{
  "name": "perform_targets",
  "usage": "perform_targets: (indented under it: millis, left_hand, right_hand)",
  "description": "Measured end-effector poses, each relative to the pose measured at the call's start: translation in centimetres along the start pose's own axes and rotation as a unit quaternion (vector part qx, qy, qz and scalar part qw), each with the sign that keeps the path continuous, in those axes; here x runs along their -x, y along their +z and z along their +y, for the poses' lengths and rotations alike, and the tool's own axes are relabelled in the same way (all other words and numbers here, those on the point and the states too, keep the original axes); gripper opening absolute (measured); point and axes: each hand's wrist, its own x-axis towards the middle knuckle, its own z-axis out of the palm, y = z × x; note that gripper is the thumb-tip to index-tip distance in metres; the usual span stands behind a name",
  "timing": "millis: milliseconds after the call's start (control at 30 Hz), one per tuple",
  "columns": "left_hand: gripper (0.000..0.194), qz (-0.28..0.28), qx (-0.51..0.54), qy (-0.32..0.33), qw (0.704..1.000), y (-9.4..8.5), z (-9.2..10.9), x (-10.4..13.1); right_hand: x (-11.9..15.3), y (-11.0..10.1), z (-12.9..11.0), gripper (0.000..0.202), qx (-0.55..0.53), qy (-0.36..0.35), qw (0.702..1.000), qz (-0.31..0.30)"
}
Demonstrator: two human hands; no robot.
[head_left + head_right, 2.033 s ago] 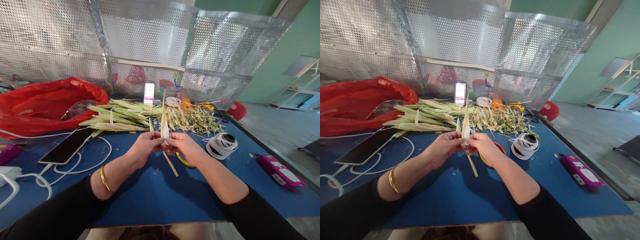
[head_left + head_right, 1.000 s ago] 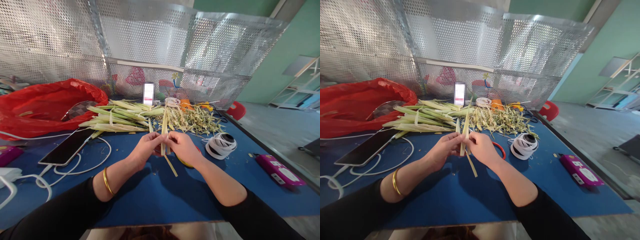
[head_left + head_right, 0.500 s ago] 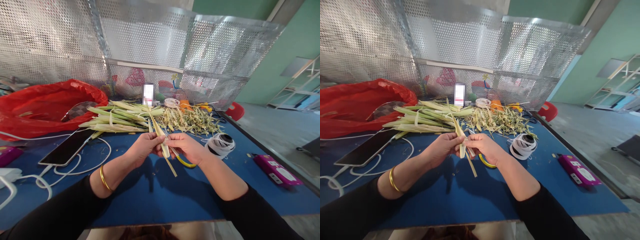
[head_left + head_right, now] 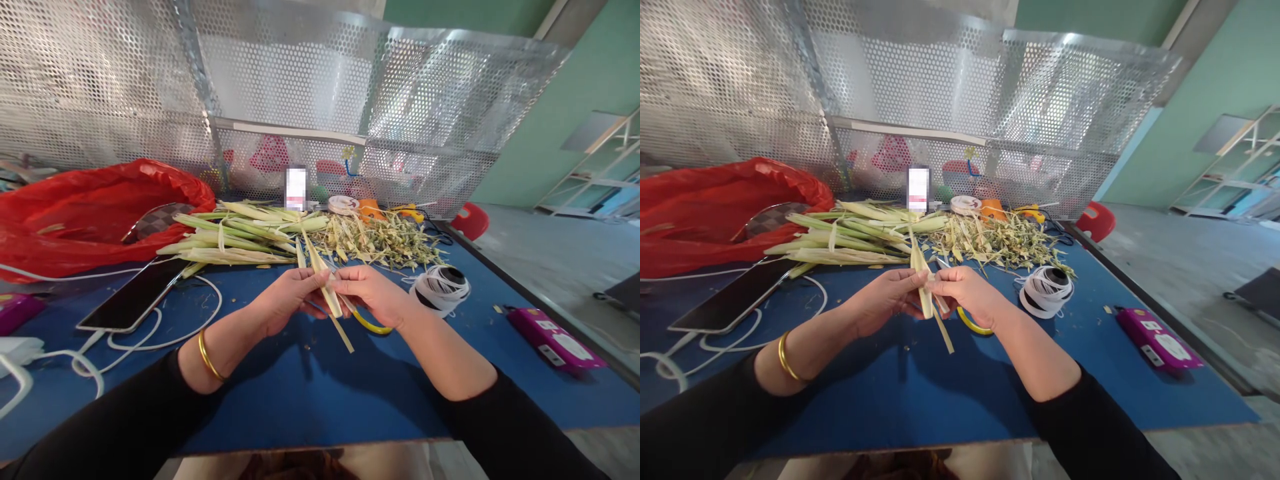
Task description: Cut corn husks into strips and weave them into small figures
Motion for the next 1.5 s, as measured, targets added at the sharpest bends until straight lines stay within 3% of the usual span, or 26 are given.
perform_targets:
  millis: [167,433,667,833,967,1133,1333,1500]
  left_hand:
    - [0.038,0.004,-0.013,0.021,1.000,0.0,-0.3,-0.1]
    - [0.019,-0.086,0.119,0.037,0.988,0.0,-0.4,-0.3]
    - [0.016,-0.059,0.158,0.036,0.985,-0.1,-0.2,-0.3]
    - [0.017,-0.043,0.109,0.044,0.992,-0.1,-0.5,-0.4]
    - [0.021,-0.013,0.021,0.036,0.999,0.2,-1.1,-0.5]
    - [0.027,0.031,-0.052,0.065,0.996,0.6,-1.1,-0.4]
    - [0.036,0.085,-0.048,0.093,0.991,0.7,-1.2,-0.5]
    - [0.034,0.057,0.044,0.091,0.993,1.3,-1.1,-0.4]
  right_hand:
    - [-0.1,0.3,0.0,0.034,0.004,-0.018,0.999,0.049]
    - [-0.4,-1.0,0.5,0.022,-0.114,-0.014,0.993,-0.031]
    - [-0.1,-1.1,-0.3,0.026,-0.109,-0.020,0.994,-0.016]
    - [0.0,-0.6,-0.4,0.033,-0.003,-0.071,0.996,0.061]
    - [-0.1,-0.1,-0.2,0.036,0.011,-0.097,0.991,0.089]
    - [-0.5,0.2,0.2,0.031,0.080,-0.093,0.983,0.136]
    - [-0.3,0.6,0.0,0.029,0.092,-0.078,0.990,0.071]
    - [-0.1,0.2,0.0,0.030,-0.007,-0.034,0.999,0.009]
